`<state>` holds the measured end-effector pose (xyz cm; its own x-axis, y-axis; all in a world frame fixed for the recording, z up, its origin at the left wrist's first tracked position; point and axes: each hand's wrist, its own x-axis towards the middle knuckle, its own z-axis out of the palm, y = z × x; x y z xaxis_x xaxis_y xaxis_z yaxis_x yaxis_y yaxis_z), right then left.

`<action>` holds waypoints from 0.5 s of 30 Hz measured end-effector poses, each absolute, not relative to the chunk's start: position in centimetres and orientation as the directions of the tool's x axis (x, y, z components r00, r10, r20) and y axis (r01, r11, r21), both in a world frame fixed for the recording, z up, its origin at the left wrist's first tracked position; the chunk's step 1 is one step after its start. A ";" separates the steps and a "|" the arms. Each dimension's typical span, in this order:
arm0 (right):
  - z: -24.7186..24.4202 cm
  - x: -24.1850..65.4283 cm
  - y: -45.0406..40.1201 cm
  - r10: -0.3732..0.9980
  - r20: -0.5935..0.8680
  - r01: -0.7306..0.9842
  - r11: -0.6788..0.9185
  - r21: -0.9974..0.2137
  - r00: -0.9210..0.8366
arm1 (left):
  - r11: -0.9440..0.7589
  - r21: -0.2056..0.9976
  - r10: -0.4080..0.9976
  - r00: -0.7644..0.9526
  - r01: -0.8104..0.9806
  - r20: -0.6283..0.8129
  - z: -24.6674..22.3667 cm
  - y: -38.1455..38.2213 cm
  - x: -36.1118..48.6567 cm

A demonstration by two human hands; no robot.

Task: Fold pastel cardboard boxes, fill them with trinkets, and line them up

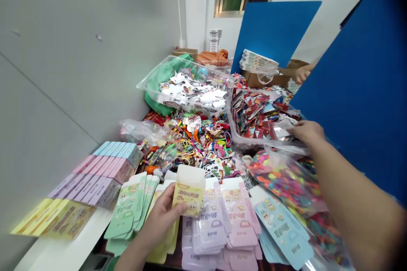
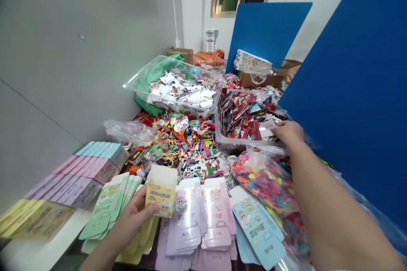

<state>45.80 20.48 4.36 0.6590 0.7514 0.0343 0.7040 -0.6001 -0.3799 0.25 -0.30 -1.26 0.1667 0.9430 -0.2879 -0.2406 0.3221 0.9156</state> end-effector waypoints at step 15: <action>8.2 45.3 17.9 0.659 0.148 0.465 -0.337 -0.819 0.738 | 0.337 0.914 0.937 0.176 -0.226 -0.302 -1.0 -0.2 1.2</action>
